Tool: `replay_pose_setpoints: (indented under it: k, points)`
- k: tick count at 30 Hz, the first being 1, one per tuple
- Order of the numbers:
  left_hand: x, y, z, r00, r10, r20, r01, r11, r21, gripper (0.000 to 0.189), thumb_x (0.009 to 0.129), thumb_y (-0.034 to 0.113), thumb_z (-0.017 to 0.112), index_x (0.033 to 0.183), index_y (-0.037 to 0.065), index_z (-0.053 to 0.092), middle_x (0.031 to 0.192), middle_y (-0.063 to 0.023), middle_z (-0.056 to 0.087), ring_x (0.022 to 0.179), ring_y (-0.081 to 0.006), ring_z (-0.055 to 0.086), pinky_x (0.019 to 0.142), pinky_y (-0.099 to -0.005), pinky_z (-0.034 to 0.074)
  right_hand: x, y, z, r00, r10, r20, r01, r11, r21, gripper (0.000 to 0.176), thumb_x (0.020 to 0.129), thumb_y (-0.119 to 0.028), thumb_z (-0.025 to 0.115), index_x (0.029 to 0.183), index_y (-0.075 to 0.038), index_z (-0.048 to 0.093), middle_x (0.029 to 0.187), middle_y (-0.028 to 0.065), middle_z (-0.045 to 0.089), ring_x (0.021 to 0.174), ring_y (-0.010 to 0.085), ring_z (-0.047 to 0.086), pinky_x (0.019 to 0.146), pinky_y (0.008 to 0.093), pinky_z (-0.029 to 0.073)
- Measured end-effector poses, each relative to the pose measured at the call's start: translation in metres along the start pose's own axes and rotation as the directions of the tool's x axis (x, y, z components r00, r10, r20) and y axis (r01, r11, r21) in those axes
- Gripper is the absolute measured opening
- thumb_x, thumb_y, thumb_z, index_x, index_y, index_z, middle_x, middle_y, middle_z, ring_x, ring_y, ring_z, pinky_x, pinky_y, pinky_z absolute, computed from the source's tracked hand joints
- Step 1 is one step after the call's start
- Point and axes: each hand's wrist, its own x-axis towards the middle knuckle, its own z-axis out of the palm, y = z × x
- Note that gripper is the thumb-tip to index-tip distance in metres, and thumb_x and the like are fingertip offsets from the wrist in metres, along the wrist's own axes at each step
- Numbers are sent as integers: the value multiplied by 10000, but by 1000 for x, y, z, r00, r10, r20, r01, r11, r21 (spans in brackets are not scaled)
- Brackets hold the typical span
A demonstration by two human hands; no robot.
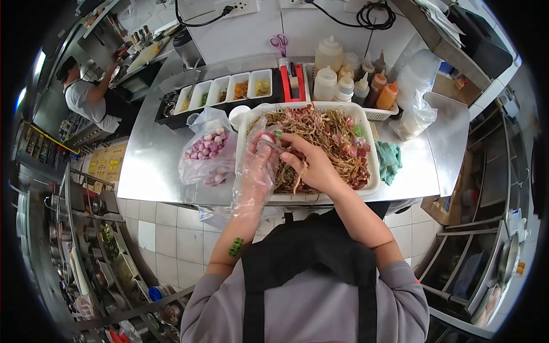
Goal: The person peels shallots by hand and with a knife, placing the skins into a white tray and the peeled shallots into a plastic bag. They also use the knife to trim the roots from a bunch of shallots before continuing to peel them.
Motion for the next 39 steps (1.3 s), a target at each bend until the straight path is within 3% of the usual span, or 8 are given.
replay_pose_setpoints:
  k: [7,11,14,17,27,29,37,39]
  points:
    - [-2,0,-5,999,-7,-39,8,1000,16,358,820,10,618,1157,32,501,1094,-90,565,987,-182,573,858,-273,485,2,2,13,981,-158,-110,135,972,-191,274,878,-106,588,1136,-24,549,962,159,631,826,207,598,743,312,469]
    - [-2,5,4,1000,-22,4,22,997,70,350,833,45,613,1161,10,497,1117,-92,564,998,-179,568,857,-270,476,5,11,15,975,-191,-111,168,968,-188,270,883,-107,588,1131,-10,544,930,125,636,839,187,597,750,308,472]
    - [-4,10,12,997,-19,69,11,994,113,359,851,81,601,1182,-1,488,1146,-96,558,1027,-182,556,887,-280,460,7,17,11,989,-105,-101,115,988,104,258,899,-128,578,1124,-7,543,851,50,612,738,121,564,652,266,459]
    - [-7,9,20,998,-2,65,-6,992,127,379,861,106,593,1204,-7,480,1164,-104,551,1052,-190,547,917,-300,445,5,0,2,983,172,68,-185,894,408,244,919,-153,559,1128,-29,541,767,-39,520,585,14,390,500,184,311]
    - [-3,4,9,1000,-11,-23,15,985,171,378,831,46,618,1177,-28,485,1125,-154,568,995,-210,584,873,-322,498,8,17,-1,998,22,-61,-5,964,265,236,901,-133,580,1114,-33,567,799,-31,554,529,14,369,461,183,302]
    - [-3,5,11,999,-24,-45,31,988,153,376,833,47,616,1177,-27,484,1129,-158,568,979,-213,592,854,-314,507,9,8,-8,977,206,-50,-187,948,257,241,884,-115,600,1105,-20,575,880,24,617,811,86,537,747,234,435]
    - [-5,6,7,997,-75,-20,78,983,165,381,844,51,600,1193,-23,467,1132,-159,572,933,-210,614,768,-274,534,11,13,-17,975,137,-173,-97,971,220,262,876,-127,616,1112,-19,577,873,44,621,796,101,542,736,247,441]
    - [-5,5,7,996,-58,-72,66,991,120,379,844,52,599,1194,-12,468,1107,-150,575,953,-207,603,781,-262,527,7,13,-17,989,42,-140,-37,999,34,307,880,-132,605,1159,-22,540,864,75,616,774,128,550,728,262,449]
